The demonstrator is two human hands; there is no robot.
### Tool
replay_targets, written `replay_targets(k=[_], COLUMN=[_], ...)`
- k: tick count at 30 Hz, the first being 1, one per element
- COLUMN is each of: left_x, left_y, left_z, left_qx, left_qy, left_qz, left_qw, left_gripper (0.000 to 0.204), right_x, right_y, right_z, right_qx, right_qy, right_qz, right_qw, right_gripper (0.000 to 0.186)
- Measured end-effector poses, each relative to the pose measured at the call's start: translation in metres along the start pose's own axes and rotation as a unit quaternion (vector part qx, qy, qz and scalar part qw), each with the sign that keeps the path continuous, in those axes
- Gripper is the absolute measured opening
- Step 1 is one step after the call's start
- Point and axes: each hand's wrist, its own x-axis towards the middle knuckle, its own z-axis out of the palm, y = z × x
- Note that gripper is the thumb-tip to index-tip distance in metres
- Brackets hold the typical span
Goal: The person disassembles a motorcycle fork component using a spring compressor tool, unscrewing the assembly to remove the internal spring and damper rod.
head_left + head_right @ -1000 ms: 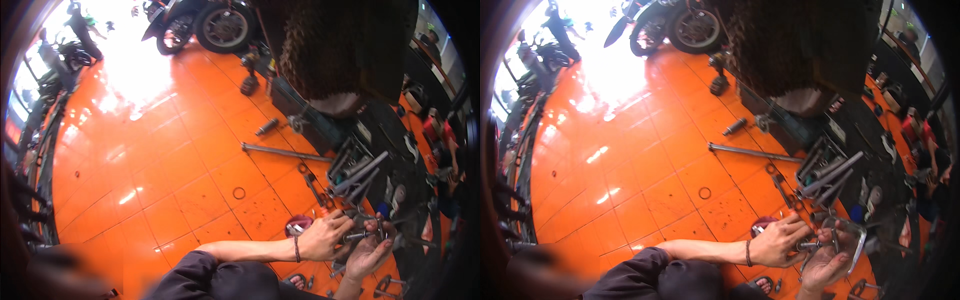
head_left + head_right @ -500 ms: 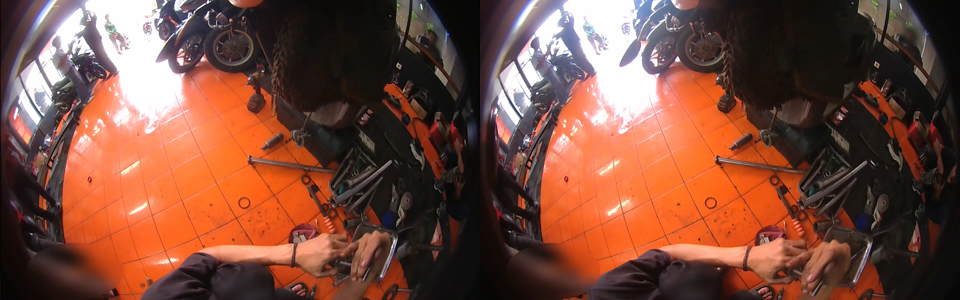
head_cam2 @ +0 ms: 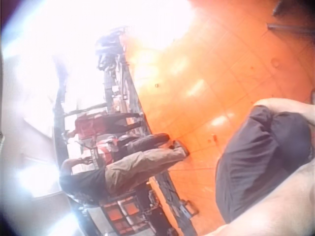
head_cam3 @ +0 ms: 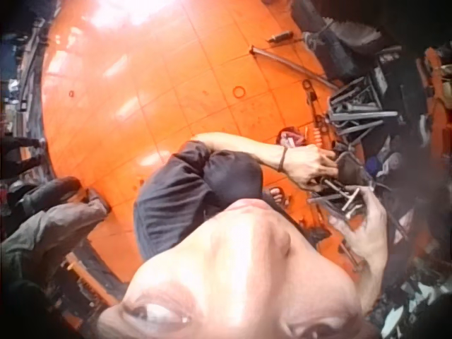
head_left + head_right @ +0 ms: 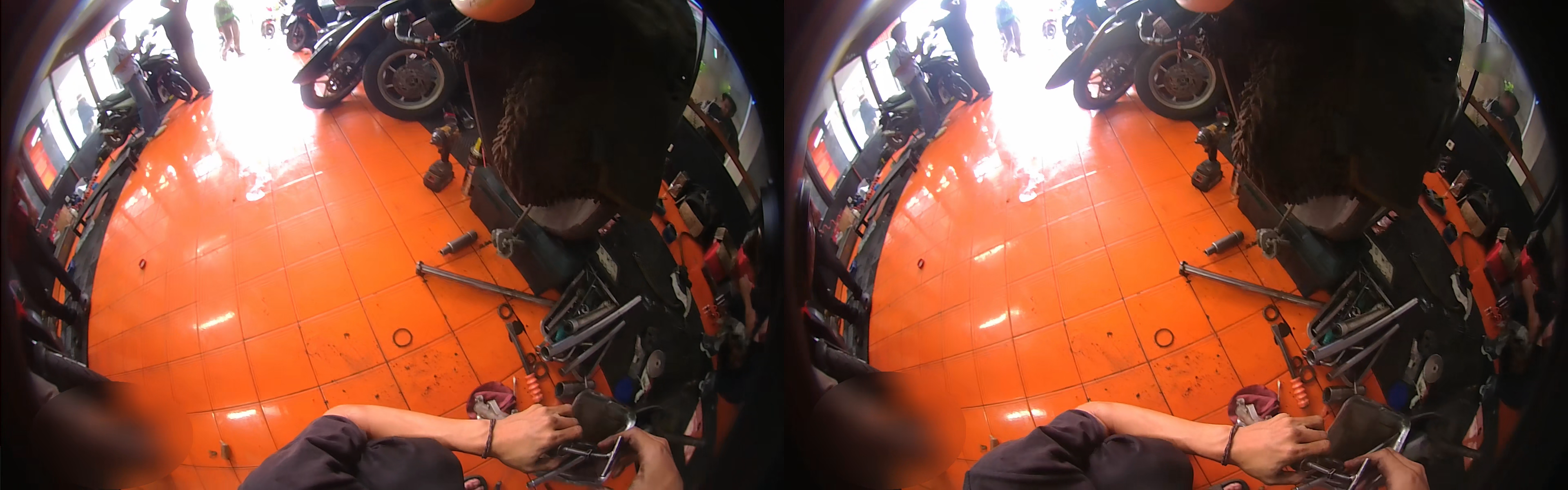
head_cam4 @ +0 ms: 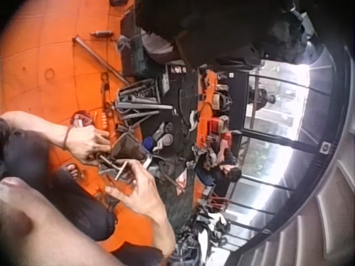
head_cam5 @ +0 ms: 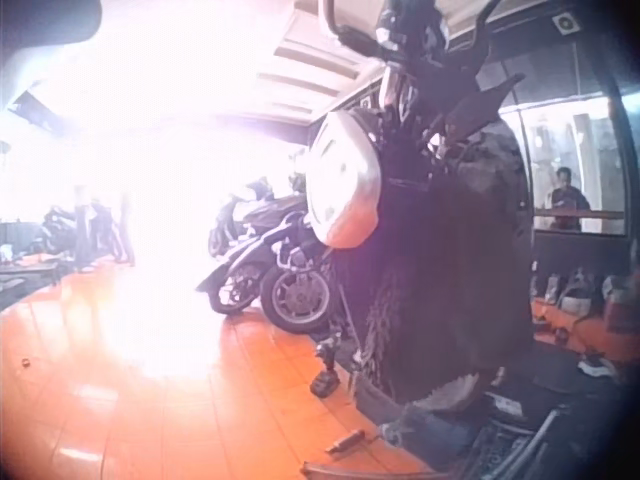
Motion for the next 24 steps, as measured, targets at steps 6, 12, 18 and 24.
replay_targets(k=[6,12,18,24], left_x=[0.012,0.028,0.022,0.021], left_y=[0.001,0.008,0.005,0.01], left_z=[0.006,0.019,0.011,0.005], left_qx=[0.024,-0.002,0.031,0.026], left_qy=[-0.043,-0.066,-0.108,-0.086], left_qz=[0.042,0.066,0.007,0.002], left_qw=[0.998,0.996,0.994,0.996], left_gripper=[0.041,0.05,0.045,0.04], right_x=[-0.009,-0.021,-0.028,-0.027], right_y=[-0.017,-0.034,-0.018,-0.014], right_z=[-0.018,-0.018,-0.006,0.008], right_qx=[-0.013,-0.558,-0.388,-0.211], right_qy=[-0.093,-0.175,0.021,-0.021], right_qz=[0.207,-0.252,-0.001,0.122], right_qw=[0.974,0.771,0.921,0.97], right_gripper=[0.027,0.014,0.06,0.032])
